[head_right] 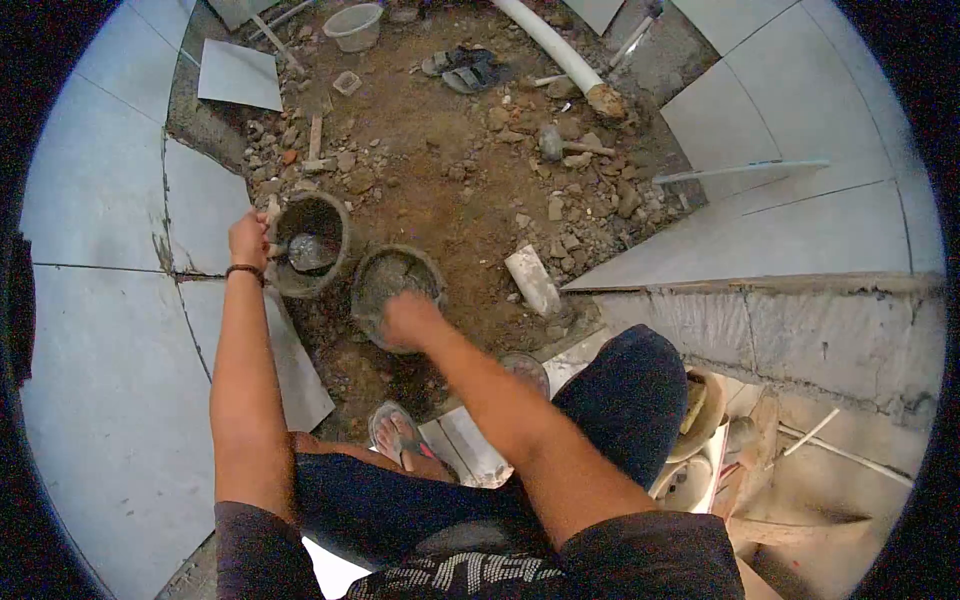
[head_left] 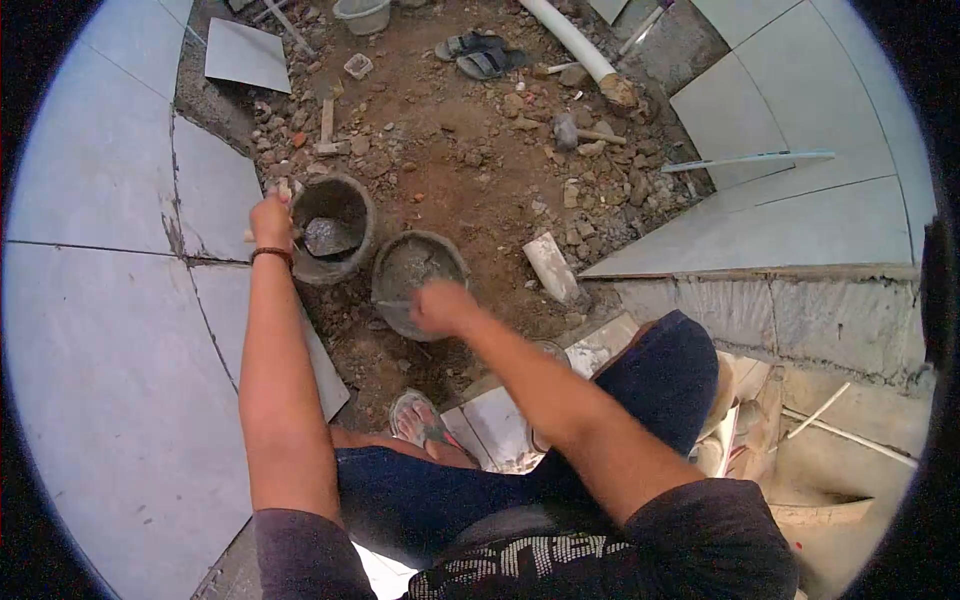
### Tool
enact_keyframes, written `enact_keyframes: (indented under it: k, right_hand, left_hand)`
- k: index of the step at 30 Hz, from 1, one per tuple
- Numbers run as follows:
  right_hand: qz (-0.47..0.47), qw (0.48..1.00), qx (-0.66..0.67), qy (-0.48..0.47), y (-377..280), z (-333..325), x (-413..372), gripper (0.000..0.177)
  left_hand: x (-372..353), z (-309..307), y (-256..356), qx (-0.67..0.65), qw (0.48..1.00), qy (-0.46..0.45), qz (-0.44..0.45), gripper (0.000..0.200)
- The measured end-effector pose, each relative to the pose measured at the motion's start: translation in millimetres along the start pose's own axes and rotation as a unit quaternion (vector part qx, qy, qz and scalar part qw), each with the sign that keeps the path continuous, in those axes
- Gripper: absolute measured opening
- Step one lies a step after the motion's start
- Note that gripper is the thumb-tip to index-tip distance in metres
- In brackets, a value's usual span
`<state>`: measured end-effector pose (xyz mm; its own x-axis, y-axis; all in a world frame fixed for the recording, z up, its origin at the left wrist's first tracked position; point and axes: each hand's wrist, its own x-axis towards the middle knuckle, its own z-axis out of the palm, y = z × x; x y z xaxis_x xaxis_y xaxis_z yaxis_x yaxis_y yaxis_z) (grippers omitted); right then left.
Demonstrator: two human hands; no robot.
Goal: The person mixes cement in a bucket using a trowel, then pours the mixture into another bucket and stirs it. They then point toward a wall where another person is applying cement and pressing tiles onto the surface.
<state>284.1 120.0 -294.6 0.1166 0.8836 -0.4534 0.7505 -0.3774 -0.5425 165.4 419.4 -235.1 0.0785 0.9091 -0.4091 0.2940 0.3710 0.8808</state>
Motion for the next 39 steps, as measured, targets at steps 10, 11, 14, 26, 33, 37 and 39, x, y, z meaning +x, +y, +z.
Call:
enact_keyframes:
  k: [10,11,14,26,33,37,39]
  right_hand:
    - [0.023,0.998,-0.017,0.049,29,-110,43,0.029]
    - [0.035,0.997,-0.003,0.063,37,-117,47,0.029]
    - [0.064,0.992,0.003,0.112,66,-139,47,0.031]
    - [0.141,0.98,0.017,0.141,186,-129,67,0.026]
    - [0.092,0.971,-0.154,0.155,256,-103,86,0.019]
    - [0.264,0.937,0.013,0.228,233,-121,83,0.022]
    - [0.224,0.944,-0.03,0.242,239,-126,82,0.023]
  left_hand:
    - [-21,-2,42,0.081,0.989,-0.003,0.126,0.038]
    - [-21,-4,41,0.112,0.984,-0.002,0.137,0.037]
    - [-33,5,44,0.198,0.966,-0.004,0.167,0.037]
    - [-55,40,-1,0.43,0.821,-0.19,0.324,0.037]
    - [-82,67,-43,0.437,0.823,-0.323,0.169,0.041]
    - [-91,74,-62,0.434,0.825,-0.339,0.127,0.044]
    - [-87,73,-72,0.433,0.823,-0.341,0.139,0.046]
